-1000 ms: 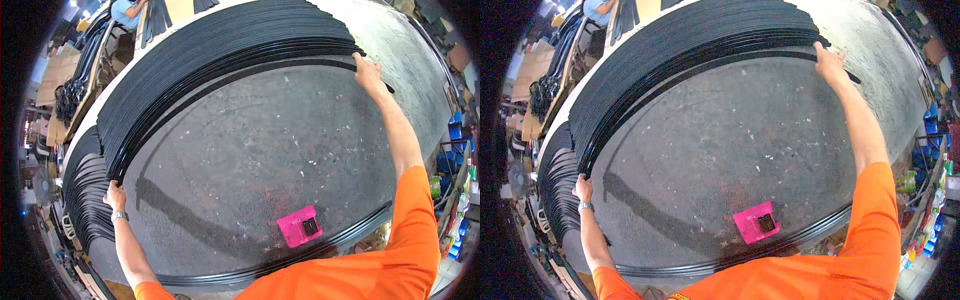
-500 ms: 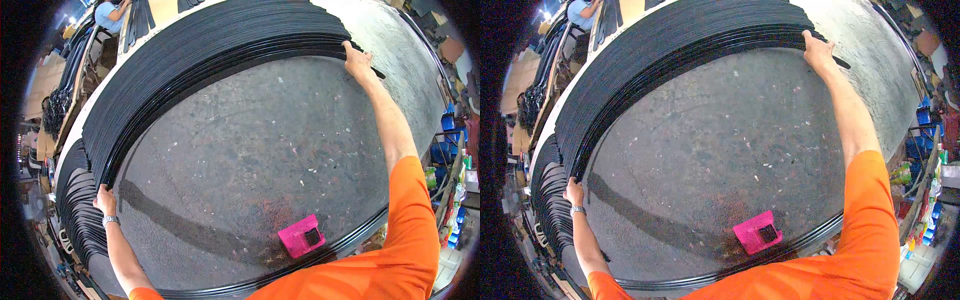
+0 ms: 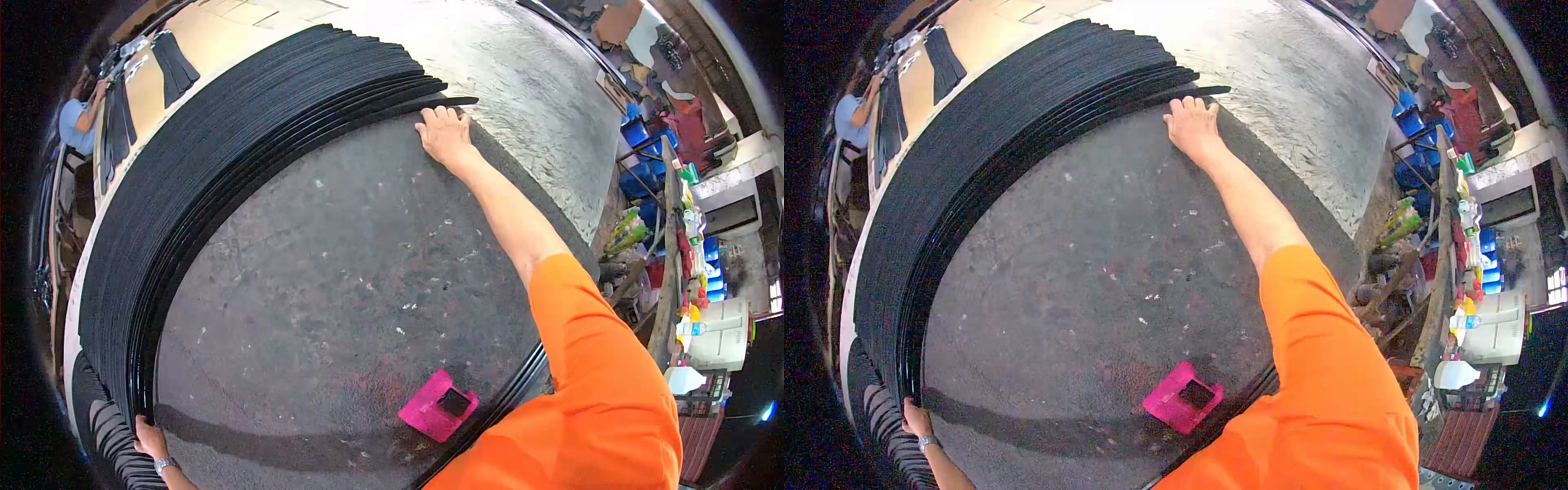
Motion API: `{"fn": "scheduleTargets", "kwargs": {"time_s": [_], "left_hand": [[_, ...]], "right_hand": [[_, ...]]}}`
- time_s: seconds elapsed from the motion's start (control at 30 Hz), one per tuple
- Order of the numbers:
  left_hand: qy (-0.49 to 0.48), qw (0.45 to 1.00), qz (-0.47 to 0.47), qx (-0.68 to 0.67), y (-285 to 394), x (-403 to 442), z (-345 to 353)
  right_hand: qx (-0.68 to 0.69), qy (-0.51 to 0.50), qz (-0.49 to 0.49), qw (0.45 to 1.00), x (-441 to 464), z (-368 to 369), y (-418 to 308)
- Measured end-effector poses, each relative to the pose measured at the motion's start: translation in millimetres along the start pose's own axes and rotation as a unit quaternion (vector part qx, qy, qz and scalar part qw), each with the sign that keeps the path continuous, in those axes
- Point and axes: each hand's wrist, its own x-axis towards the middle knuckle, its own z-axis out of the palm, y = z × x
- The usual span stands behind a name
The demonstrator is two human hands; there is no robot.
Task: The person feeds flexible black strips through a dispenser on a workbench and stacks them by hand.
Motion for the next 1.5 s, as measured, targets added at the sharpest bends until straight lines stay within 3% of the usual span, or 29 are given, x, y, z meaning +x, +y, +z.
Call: {"fn": "scheduleTargets", "kwargs": {"time_s": [0.07,0.2,0.3,0.33,0.37,0.4,0.43,0.47,0.5,0.53,0.57,0.6,0.73,0.83,0.93,1.0,1.2,1.37,1.5], "left_hand": [[0.005,0.998,0.022,0.055,-7,-4,2],[0.046,0.998,0.045,0.029,-15,-2,16],[0.161,0.975,0.149,-0.038,-46,23,52],[0.022,0.994,0.034,-0.100,8,-10,0],[0.112,0.993,0.033,0.018,30,-26,-9],[0.039,0.988,-0.098,0.115,137,-81,-95],[0.124,0.986,-0.033,0.107,79,-58,-49],[0.082,0.984,-0.057,0.148,80,-54,-51],[0.126,0.978,-0.049,0.160,60,-42,-29],[0.119,0.978,-0.055,0.160,55,-42,-29],[0.114,0.980,-0.051,0.154,68,-42,-34],[0.118,0.984,-0.072,0.116,75,-44,-38],[0.138,0.987,-0.050,0.065,82,-46,-43],[0.132,0.987,-0.054,0.078,86,-47,-46],[0.273,0.954,-0.063,0.109,94,-56,-33],[0.288,0.950,-0.042,0.110,105,-69,-30],[0.268,0.962,-0.017,-0.045,139,-158,11],[0.171,0.980,-0.035,-0.091,162,-262,19],[0.174,0.980,-0.033,-0.086,180,-336,19]], "right_hand": [[-0.020,-0.027,0.028,0.999,6,2,2],[-0.037,-0.095,0.080,0.992,21,-2,1],[-0.008,-0.194,0.106,0.975,30,-37,-9],[-0.018,-0.177,0.093,0.980,28,-33,-9],[-0.067,-0.119,0.007,0.991,32,45,28],[-0.134,-0.140,-0.066,0.979,17,-17,-2],[-0.095,-0.129,-0.027,0.987,13,-27,-15],[-0.111,-0.136,-0.071,0.982,17,-8,0],[-0.141,-0.133,-0.080,0.978,18,41,31],[-0.108,-0.155,0.006,0.982,14,25,18],[-0.135,-0.116,-0.005,0.984,13,53,40],[-0.144,-0.162,0.033,0.976,7,26,20],[-0.155,-0.098,0.021,0.983,2,65,46],[-0.129,-0.120,0.028,0.984,3,74,53],[-0.086,-0.129,0.046,0.987,2,84,58],[-0.067,-0.130,0.030,0.989,-4,86,58],[-0.045,-0.152,0.024,0.987,-28,44,30],[-0.050,-0.131,-0.022,0.990,-61,37,23],[-0.007,-0.139,-0.065,0.988,-102,-19,-6]]}}
